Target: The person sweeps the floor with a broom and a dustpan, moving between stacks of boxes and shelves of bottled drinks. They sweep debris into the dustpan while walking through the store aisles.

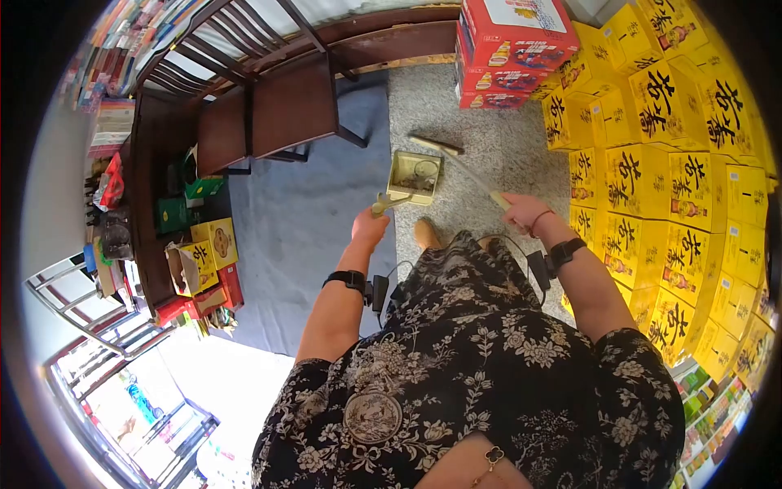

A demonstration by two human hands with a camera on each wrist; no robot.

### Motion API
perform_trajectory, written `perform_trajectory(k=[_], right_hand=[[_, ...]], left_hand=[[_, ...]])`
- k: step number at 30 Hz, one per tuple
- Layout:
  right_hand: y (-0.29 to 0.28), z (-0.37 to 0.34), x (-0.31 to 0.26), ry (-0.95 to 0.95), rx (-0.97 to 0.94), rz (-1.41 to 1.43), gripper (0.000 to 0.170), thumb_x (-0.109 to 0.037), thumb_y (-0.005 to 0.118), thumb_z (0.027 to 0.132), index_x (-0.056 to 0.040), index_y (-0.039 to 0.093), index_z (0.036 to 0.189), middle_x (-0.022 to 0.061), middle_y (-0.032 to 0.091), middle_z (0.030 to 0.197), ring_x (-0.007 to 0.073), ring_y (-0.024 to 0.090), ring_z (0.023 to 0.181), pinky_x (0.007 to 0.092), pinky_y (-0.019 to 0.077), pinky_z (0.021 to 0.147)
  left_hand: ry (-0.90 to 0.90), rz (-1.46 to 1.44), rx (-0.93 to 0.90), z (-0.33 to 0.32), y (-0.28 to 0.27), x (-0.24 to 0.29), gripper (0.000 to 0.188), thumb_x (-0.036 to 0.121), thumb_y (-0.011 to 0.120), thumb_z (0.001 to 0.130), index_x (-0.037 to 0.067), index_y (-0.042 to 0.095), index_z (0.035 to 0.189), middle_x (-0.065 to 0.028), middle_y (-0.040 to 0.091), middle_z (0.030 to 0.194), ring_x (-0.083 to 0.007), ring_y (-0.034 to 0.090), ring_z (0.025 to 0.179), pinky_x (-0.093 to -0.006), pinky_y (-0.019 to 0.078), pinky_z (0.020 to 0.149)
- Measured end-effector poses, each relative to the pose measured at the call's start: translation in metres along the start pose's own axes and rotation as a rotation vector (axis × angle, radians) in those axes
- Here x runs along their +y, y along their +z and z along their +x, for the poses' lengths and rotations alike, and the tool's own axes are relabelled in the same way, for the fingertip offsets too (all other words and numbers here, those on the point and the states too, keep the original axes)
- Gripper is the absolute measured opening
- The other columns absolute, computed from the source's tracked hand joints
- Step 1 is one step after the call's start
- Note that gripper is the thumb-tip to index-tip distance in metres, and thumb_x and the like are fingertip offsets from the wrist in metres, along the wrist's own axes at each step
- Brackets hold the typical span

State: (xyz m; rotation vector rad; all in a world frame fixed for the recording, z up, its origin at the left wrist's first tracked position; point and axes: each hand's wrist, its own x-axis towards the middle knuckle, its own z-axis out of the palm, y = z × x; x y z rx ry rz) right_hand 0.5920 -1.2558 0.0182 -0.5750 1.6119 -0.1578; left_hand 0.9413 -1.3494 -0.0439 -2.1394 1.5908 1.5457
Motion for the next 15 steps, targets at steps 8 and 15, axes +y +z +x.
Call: perform_trajectory(k=[8,15], right_hand=[[0.002,0.065,-0.026,-0.092,-0.051,0.178,0.059,-0.002,0.056,0.069,-0.0180,0.047,0.125,0.0015,0.042,0.057,0.0115,0.038,0.043,0.0296,0.0331,0.037],[-0.013,0.141,-0.120,-0.290,0.149,-0.241,0.052,-0.012,0.062,0.069,-0.0137,0.050,0.120,0.0104,0.056,0.067,0.0213,0.053,0.052,0.0359,0.0438,0.048]], left_hand=[[-0.044,0.022,-0.149,0.016,-0.022,-0.016,0.032,0.023,0.057,0.071,0.006,0.059,0.097,-0.0086,0.061,0.066,-0.0206,0.058,0.054,-0.0341,0.0462,0.054],[0.144,0.244,-0.096,0.016,-0.019,-0.038,0.027,0.025,0.059,0.072,0.000,0.056,0.083,-0.0083,0.058,0.061,-0.0171,0.056,0.050,-0.0315,0.0448,0.048]])
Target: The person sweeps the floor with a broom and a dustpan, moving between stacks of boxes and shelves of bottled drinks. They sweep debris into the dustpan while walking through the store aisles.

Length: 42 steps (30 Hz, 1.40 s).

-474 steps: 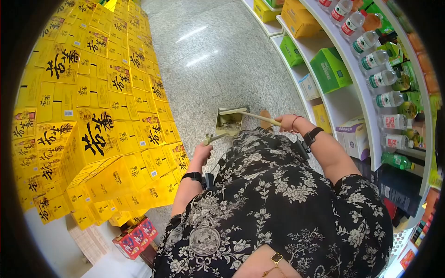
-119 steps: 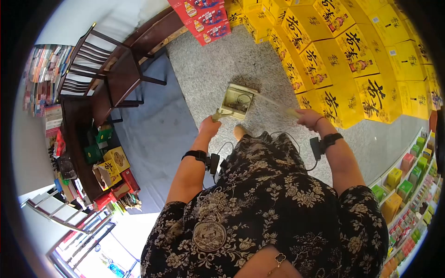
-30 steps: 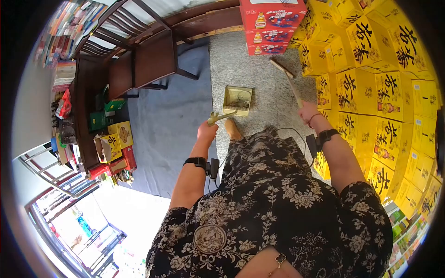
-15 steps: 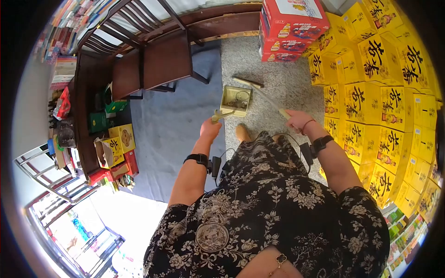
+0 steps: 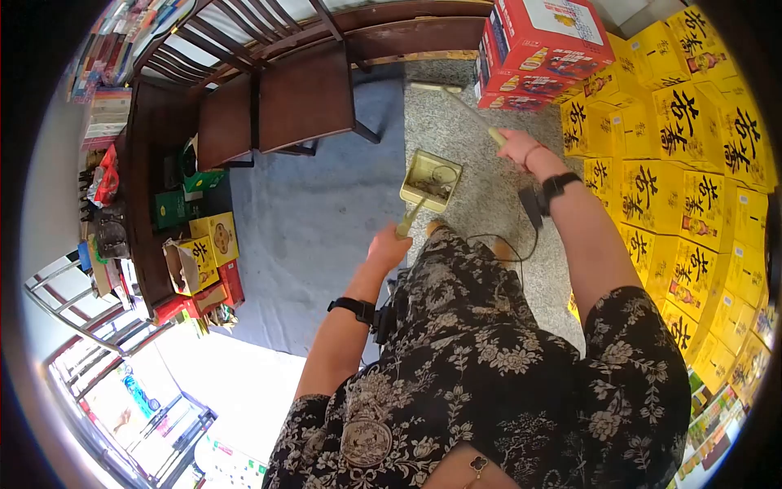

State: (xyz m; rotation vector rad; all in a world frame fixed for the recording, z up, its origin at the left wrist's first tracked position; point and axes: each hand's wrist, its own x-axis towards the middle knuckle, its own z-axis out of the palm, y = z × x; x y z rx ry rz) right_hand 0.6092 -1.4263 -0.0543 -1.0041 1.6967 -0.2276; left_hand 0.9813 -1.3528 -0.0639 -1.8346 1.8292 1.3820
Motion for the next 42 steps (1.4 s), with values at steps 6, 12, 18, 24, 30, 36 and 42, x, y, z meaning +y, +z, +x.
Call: perform_trajectory(k=[6,12,18,24,30,36,42], right_hand=[[0.015,0.060,-0.005,0.187,0.013,-0.355,0.046,-0.008,0.059,0.070,-0.0092,0.048,0.115,0.0085,0.055,0.066,0.0179,0.054,0.058,0.0345,0.0447,0.052],[0.053,-0.008,0.055,-0.024,-0.062,-0.385,0.051,-0.009,0.059,0.071,-0.0149,0.047,0.121,0.0102,0.056,0.068,0.0195,0.054,0.059,0.0339,0.0452,0.054],[0.080,-0.111,0.087,0.086,-0.102,-0.139,0.067,-0.006,0.057,0.070,-0.0232,0.038,0.131,0.0068,0.052,0.065,0.0178,0.051,0.053,0.0321,0.0441,0.050],[0.060,-0.184,0.038,0.359,-0.252,-0.070,0.065,-0.011,0.061,0.070,-0.0272,0.042,0.129,0.0088,0.056,0.071,0.0187,0.052,0.058,0.0315,0.0442,0.053],[0.034,-0.183,0.056,0.278,-0.074,0.142,0.059,-0.012,0.058,0.070,-0.0217,0.046,0.126,0.0074,0.054,0.067,0.0170,0.049,0.052,0.0332,0.0408,0.045],[0.033,-0.138,0.076,0.195,-0.007,0.070,0.062,-0.013,0.059,0.072,-0.0221,0.041,0.130,0.0102,0.058,0.076,0.0203,0.053,0.057,0.0350,0.0437,0.048],[0.075,-0.133,0.069,0.410,-0.062,-0.172,0.071,-0.009,0.060,0.071,-0.0255,0.032,0.134,0.0110,0.056,0.083,0.0210,0.054,0.061,0.0331,0.0463,0.054]], left_hand=[[-0.011,-0.064,-0.011,-0.007,-0.010,0.001,0.027,0.026,0.059,0.072,0.004,0.057,0.086,-0.0067,0.058,0.062,-0.0169,0.057,0.053,-0.0303,0.0454,0.053],[0.014,-0.062,-0.042,0.003,-0.009,0.004,0.029,0.026,0.059,0.073,0.002,0.057,0.089,-0.0070,0.058,0.061,-0.0169,0.057,0.051,-0.0310,0.0456,0.051],[-0.014,-0.139,-0.103,-0.003,-0.022,0.026,0.028,0.025,0.058,0.074,0.001,0.056,0.088,-0.0074,0.058,0.061,-0.0169,0.057,0.049,-0.0311,0.0459,0.050],[-0.013,-0.089,-0.152,0.005,-0.016,0.023,0.028,0.025,0.058,0.074,0.002,0.057,0.089,-0.0067,0.058,0.062,-0.0167,0.057,0.050,-0.0308,0.0468,0.050],[-0.012,-0.132,-0.144,0.000,-0.018,0.023,0.029,0.025,0.060,0.074,0.001,0.057,0.090,-0.0062,0.056,0.062,-0.0151,0.055,0.050,-0.0292,0.0463,0.048],[-0.073,-0.149,-0.146,-0.012,-0.020,0.030,0.030,0.023,0.061,0.073,0.002,0.058,0.093,-0.0050,0.055,0.063,-0.0137,0.054,0.051,-0.0287,0.0452,0.047],[-0.111,-0.191,-0.047,-0.026,-0.009,0.030,0.025,0.021,0.061,0.071,0.001,0.057,0.086,-0.0044,0.054,0.061,-0.0137,0.051,0.047,-0.0286,0.0439,0.044]])
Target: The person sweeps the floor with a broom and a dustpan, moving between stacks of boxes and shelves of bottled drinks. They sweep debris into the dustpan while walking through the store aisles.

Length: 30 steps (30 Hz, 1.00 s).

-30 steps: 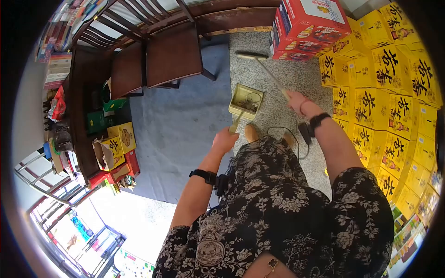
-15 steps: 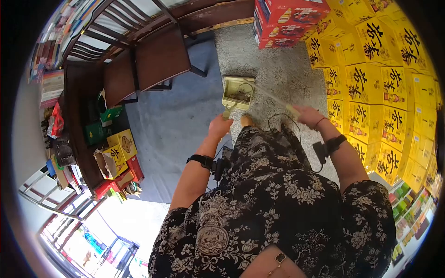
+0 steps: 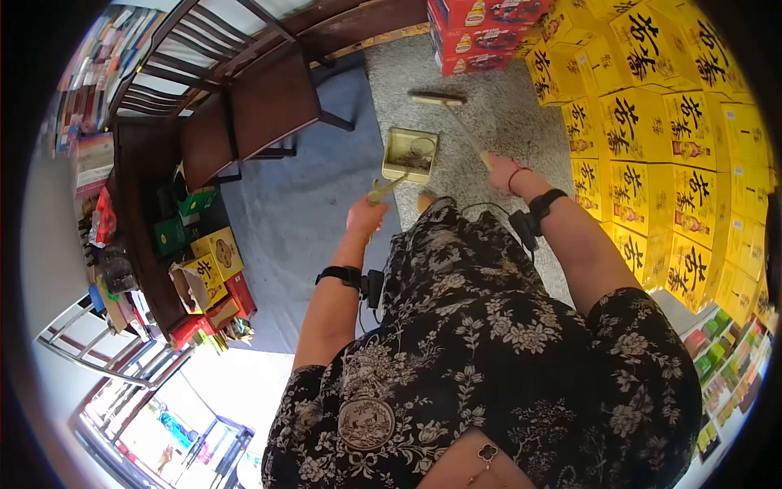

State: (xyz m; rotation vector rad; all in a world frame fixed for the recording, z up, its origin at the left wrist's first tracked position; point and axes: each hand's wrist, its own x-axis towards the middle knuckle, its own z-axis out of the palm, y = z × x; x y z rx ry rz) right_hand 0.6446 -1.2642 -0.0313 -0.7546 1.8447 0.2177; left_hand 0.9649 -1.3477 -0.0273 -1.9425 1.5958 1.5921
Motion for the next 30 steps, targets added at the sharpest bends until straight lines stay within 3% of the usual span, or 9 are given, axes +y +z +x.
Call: perform_trajectory(k=[6,7,9,11,18,20,25,28,30], right_hand=[[0.018,-0.018,0.083,-0.260,-0.037,-0.180,0.073,-0.009,0.062,0.069,-0.0270,0.033,0.134,0.0122,0.056,0.084,0.0247,0.055,0.065,0.0366,0.0476,0.058],[0.024,-0.011,0.111,-0.399,0.023,-0.144,0.072,-0.009,0.063,0.069,-0.0274,0.034,0.133,0.0107,0.056,0.082,0.0233,0.055,0.064,0.0356,0.0473,0.057],[0.014,-0.026,0.131,-0.531,0.098,-0.097,0.072,-0.010,0.063,0.069,-0.0277,0.036,0.133,0.0092,0.056,0.080,0.0219,0.054,0.062,0.0345,0.0469,0.055],[-0.019,-0.084,0.120,-0.122,-0.158,0.090,0.069,-0.009,0.063,0.070,-0.0287,0.038,0.131,0.0065,0.054,0.075,0.0177,0.051,0.058,0.0323,0.0451,0.051],[0.002,-0.120,0.235,-0.041,-0.010,0.279,0.068,-0.007,0.063,0.071,-0.0289,0.039,0.131,0.0038,0.049,0.066,0.0137,0.047,0.052,0.0295,0.0403,0.043],[-0.004,-0.149,0.259,0.098,0.026,0.524,0.068,-0.006,0.063,0.071,-0.0260,0.039,0.132,0.0027,0.047,0.063,0.0128,0.042,0.046,0.0285,0.0367,0.040],[0.022,-0.141,0.351,0.160,0.105,0.698,0.070,-0.007,0.063,0.074,-0.0195,0.032,0.136,0.0038,0.046,0.059,0.0138,0.041,0.045,0.0301,0.0349,0.038],[0.033,-0.145,0.366,0.260,0.161,0.857,0.059,-0.008,0.061,0.076,-0.0121,0.039,0.130,0.0043,0.045,0.058,0.0153,0.040,0.044,0.0309,0.0345,0.037],[0.040,-0.140,0.365,0.243,0.105,0.886,0.038,-0.008,0.060,0.077,-0.0059,0.047,0.113,0.0058,0.045,0.059,0.0178,0.042,0.046,0.0337,0.0372,0.039]], left_hand=[[-0.059,0.030,-0.001,0.006,0.014,-0.001,0.030,0.020,0.058,0.069,0.003,0.059,0.093,-0.0076,0.057,0.060,-0.0162,0.056,0.050,-0.0309,0.0459,0.048],[-0.049,0.036,-0.006,0.005,0.019,0.002,0.030,0.020,0.058,0.069,0.003,0.059,0.093,-0.0076,0.057,0.060,-0.0162,0.056,0.050,-0.0309,0.0459,0.048],[-0.033,-0.095,0.026,0.001,0.032,0.011,0.020,0.013,0.059,0.071,0.001,0.057,0.086,-0.0046,0.049,0.057,-0.0144,0.047,0.045,-0.0298,0.0396,0.041],[-0.021,-0.076,0.009,-0.006,0.044,0.021,0.019,0.012,0.059,0.070,0.001,0.057,0.086,-0.0048,0.049,0.058,-0.0143,0.047,0.045,-0.0298,0.0392,0.041],[0.005,0.047,-0.071,-0.031,0.088,0.037,0.021,0.012,0.057,0.070,0.000,0.058,0.087,-0.0058,0.052,0.057,-0.0143,0.050,0.045,-0.0296,0.0411,0.042],[0.003,0.039,-0.084,-0.037,0.101,0.038,0.021,0.012,0.058,0.070,-0.001,0.058,0.086,-0.0060,0.052,0.057,-0.0144,0.050,0.045,-0.0296,0.0409,0.042],[-0.011,0.085,-0.118,-0.062,0.132,0.044,0.020,0.011,0.060,0.069,-0.003,0.057,0.084,-0.0065,0.052,0.057,-0.0149,0.049,0.044,-0.0299,0.0413,0.041],[-0.001,0.133,-0.243,-0.066,0.150,0.030,0.021,0.012,0.060,0.069,-0.002,0.057,0.085,-0.0065,0.052,0.058,-0.0148,0.050,0.046,-0.0303,0.0422,0.041],[0.027,0.129,-0.240,-0.072,0.162,0.024,0.021,0.011,0.059,0.071,-0.002,0.057,0.087,-0.0056,0.052,0.058,-0.0142,0.050,0.047,-0.0299,0.0417,0.041]])
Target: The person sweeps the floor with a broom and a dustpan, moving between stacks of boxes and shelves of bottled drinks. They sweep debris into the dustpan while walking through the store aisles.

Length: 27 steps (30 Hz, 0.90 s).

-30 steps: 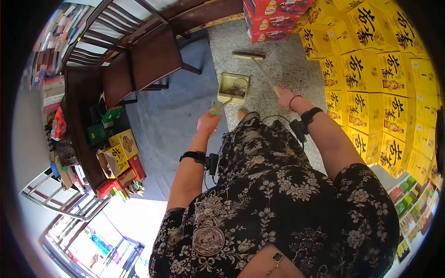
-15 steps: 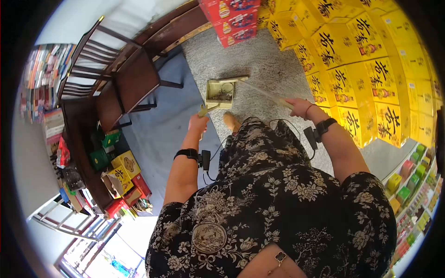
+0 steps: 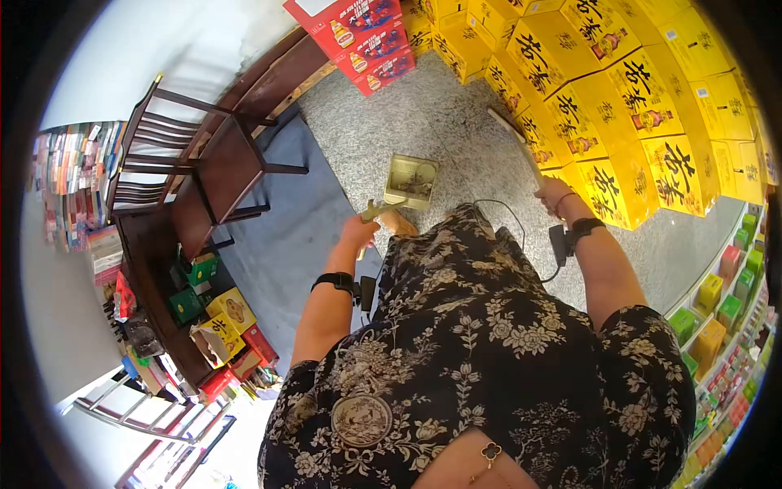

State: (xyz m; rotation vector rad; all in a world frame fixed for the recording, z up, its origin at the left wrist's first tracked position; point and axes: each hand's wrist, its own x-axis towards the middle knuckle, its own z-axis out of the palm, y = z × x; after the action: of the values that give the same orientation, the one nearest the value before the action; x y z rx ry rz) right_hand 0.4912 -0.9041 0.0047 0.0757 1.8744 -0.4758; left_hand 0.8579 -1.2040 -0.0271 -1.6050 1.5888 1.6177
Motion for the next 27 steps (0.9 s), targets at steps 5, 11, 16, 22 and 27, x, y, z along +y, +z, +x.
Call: perform_trajectory(k=[5,11,16,22,27], right_hand=[[0.024,-0.022,0.002,-0.055,-0.034,-0.071,0.027,-0.009,0.061,0.077,-0.0025,0.047,0.098,0.0089,0.049,0.065,0.0208,0.049,0.054,0.0373,0.0438,0.045],[0.033,-0.053,-0.010,-0.134,-0.258,-0.178,0.063,-0.004,0.060,0.072,-0.0183,0.040,0.131,0.0021,0.045,0.062,0.0124,0.041,0.048,0.0271,0.0339,0.039],[0.027,-0.050,-0.003,-0.081,-0.330,-0.108,0.062,-0.004,0.061,0.073,-0.0220,0.043,0.130,0.0021,0.045,0.061,0.0121,0.036,0.044,0.0283,0.0323,0.038],[-0.007,-0.051,0.021,-0.056,-0.232,0.082,0.064,-0.005,0.062,0.071,-0.0208,0.043,0.130,0.0009,0.046,0.059,0.0097,0.035,0.040,0.0261,0.0288,0.035],[-0.035,-0.030,0.046,0.002,-0.028,0.150,0.064,-0.009,0.062,0.074,-0.0219,0.038,0.132,0.0004,0.043,0.058,0.0097,0.036,0.042,0.0261,0.0278,0.035]], left_hand=[[0.010,0.053,-0.049,-0.013,0.013,0.000,0.022,0.010,0.057,0.074,-0.002,0.056,0.093,-0.0049,0.051,0.059,-0.0138,0.049,0.048,-0.0290,0.0414,0.043],[0.020,0.085,-0.044,-0.017,0.017,0.004,0.025,0.011,0.057,0.076,-0.002,0.054,0.097,-0.0048,0.051,0.060,-0.0137,0.049,0.048,-0.0289,0.0409,0.044],[0.013,0.059,-0.028,-0.016,0.020,-0.002,0.019,0.010,0.060,0.078,0.002,0.054,0.094,-0.0030,0.049,0.062,-0.0126,0.046,0.050,-0.0277,0.0398,0.043],[-0.014,0.078,-0.031,-0.023,0.018,-0.020,0.019,0.011,0.061,0.077,0.002,0.054,0.093,-0.0027,0.049,0.062,-0.0126,0.046,0.050,-0.0277,0.0398,0.043],[-0.004,0.051,-0.010,-0.035,0.013,-0.041,0.020,0.013,0.059,0.075,-0.002,0.055,0.087,-0.0053,0.053,0.060,-0.0139,0.051,0.048,-0.0282,0.0418,0.043]])
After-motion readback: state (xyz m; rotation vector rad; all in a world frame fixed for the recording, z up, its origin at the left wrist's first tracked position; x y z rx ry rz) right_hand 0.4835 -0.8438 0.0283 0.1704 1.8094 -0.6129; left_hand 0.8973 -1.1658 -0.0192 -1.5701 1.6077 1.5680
